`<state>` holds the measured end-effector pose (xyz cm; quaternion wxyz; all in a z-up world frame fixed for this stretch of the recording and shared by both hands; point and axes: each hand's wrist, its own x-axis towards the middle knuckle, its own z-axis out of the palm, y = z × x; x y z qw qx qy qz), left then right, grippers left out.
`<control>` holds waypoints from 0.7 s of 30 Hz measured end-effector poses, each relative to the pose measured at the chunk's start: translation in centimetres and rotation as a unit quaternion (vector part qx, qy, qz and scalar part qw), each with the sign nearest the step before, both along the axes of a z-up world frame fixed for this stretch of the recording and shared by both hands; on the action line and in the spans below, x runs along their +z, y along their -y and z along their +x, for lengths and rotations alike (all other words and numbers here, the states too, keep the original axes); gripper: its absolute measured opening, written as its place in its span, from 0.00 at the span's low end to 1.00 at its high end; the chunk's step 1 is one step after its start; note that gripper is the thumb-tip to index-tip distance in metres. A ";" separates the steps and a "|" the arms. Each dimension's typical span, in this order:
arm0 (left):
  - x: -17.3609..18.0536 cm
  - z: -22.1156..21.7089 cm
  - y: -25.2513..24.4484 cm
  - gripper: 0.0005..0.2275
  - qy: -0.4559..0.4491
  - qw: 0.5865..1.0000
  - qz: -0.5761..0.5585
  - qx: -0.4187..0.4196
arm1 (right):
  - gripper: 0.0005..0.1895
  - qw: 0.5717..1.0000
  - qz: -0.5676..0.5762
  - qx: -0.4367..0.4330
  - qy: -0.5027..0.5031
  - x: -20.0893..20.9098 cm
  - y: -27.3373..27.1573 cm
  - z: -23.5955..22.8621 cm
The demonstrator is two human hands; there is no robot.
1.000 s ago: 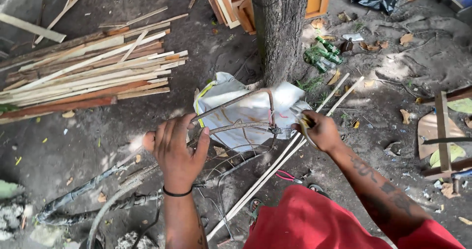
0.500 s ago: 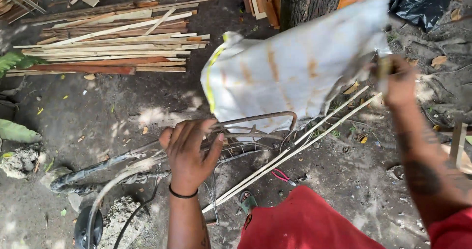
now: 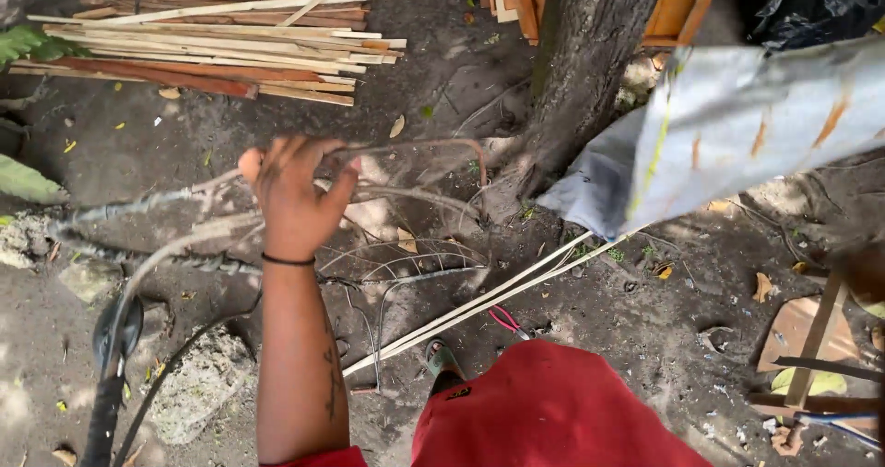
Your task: Removing old plastic covering from a metal chair frame using scissors and hands
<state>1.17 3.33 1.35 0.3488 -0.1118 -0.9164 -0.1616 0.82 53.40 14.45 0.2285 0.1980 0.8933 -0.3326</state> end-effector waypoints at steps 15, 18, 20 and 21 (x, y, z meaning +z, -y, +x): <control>1.8 0.6 0.1 0.08 0.079 0.996 0.033 -0.003 | 0.39 0.823 -0.376 0.069 -0.421 -39.0 16.1 -0.4; 2.2 1.4 -0.4 0.09 0.081 0.995 0.050 -0.022 | 0.36 0.805 -0.430 0.071 -0.404 -31.5 20.9 -1.4; 2.2 1.6 -0.4 0.10 0.077 0.996 0.042 -0.031 | 0.30 0.805 -0.436 0.073 -0.395 -32.4 21.0 -2.5; 2.4 1.6 -0.3 0.11 0.075 0.996 0.033 -0.037 | 0.23 0.806 -0.444 0.075 -0.385 -32.8 21.2 -3.3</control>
